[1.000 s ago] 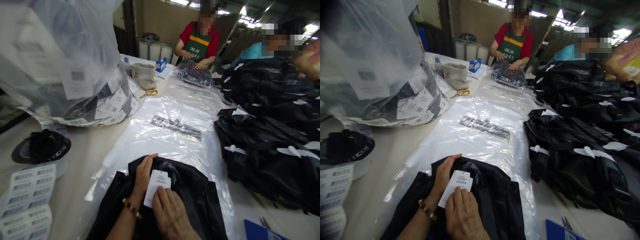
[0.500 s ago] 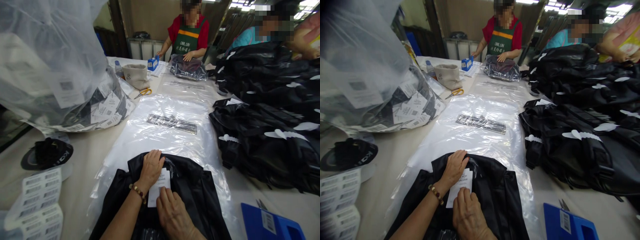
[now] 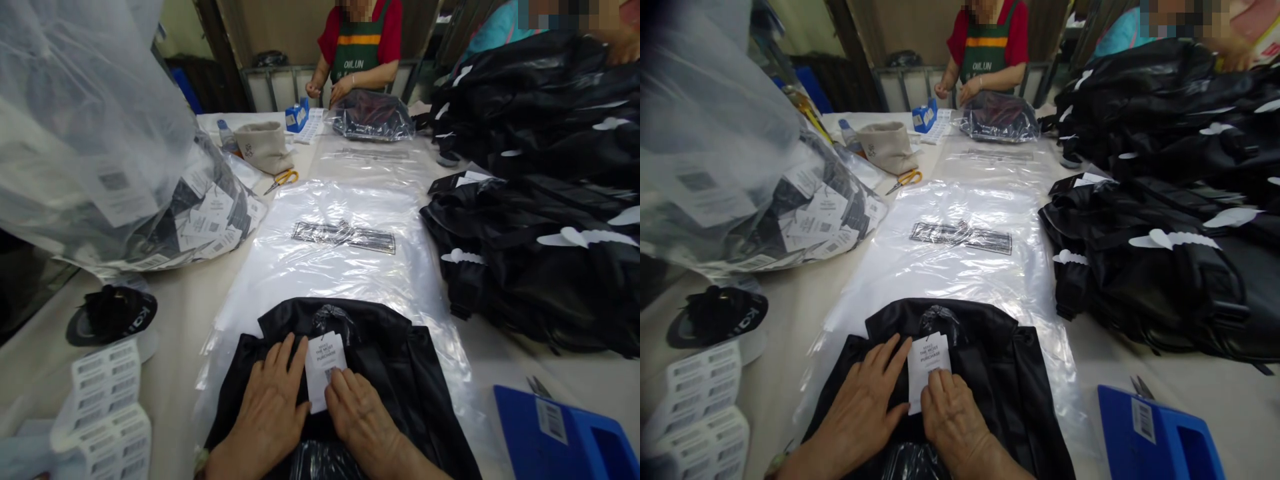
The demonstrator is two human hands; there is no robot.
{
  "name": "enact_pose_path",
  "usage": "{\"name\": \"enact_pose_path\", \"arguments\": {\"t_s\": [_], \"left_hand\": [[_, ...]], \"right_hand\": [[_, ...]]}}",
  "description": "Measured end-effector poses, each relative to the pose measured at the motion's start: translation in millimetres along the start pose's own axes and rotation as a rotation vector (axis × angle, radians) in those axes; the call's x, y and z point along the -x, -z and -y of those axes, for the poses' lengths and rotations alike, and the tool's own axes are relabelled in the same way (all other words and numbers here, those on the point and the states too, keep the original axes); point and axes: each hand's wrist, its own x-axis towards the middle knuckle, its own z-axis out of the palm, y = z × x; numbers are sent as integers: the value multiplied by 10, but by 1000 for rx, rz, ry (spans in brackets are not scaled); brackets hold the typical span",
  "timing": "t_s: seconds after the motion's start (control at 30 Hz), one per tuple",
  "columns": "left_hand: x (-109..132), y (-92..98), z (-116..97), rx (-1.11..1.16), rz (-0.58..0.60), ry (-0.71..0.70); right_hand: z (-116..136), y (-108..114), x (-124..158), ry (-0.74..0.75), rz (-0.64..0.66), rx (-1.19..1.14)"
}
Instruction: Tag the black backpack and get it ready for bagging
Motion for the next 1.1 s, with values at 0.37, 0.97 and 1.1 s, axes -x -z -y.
{"name": "enact_pose_path", "arguments": {"t_s": [0.37,0.97,1.1], "left_hand": [[37,40,-132,-77,134,60],[-1,134,-77,480,14,180],[78,12,-213,45,99,47]], "right_hand": [[-50,183,-25,28,-18,-32],[36,252,-39,19,64,-68],[-8,391,-53,127,128,-156]]}}
